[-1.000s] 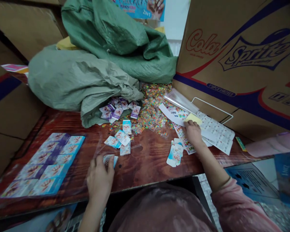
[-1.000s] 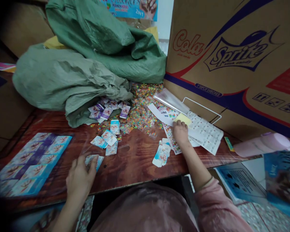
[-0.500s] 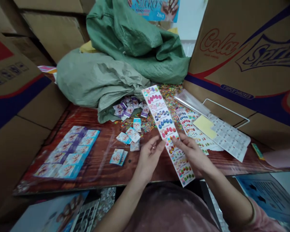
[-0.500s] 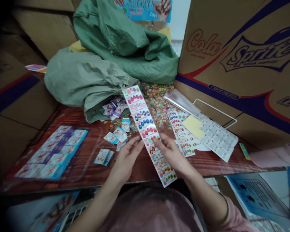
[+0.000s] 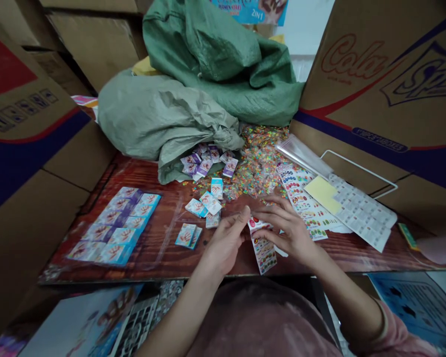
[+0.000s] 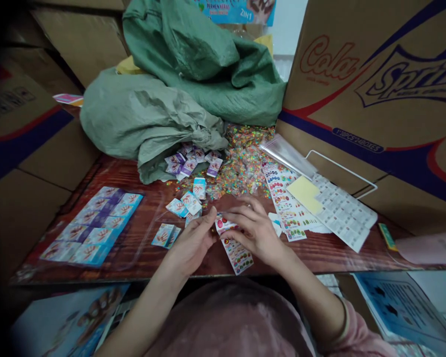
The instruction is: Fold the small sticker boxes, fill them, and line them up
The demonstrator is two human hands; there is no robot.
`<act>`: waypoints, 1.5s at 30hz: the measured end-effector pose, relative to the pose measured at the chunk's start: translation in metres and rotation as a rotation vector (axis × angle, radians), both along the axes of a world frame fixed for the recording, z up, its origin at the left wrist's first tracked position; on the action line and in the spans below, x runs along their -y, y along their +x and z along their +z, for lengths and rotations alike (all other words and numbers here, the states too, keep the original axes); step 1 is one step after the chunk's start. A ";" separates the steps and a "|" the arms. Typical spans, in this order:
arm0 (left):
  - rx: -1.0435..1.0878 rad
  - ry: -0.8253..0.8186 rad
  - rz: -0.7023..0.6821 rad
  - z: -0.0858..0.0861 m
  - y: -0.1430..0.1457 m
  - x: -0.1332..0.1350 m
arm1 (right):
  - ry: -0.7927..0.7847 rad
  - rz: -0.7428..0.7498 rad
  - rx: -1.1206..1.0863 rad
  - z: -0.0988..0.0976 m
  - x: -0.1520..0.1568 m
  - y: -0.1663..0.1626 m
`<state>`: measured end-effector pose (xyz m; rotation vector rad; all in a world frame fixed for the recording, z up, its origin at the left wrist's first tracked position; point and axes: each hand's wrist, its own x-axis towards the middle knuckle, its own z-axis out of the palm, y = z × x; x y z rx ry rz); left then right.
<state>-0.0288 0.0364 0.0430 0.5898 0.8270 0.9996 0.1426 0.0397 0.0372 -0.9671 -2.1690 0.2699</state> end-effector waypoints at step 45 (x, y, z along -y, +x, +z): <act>-0.270 0.004 0.069 -0.039 -0.012 0.009 | 0.004 -0.049 0.037 -0.053 0.035 -0.020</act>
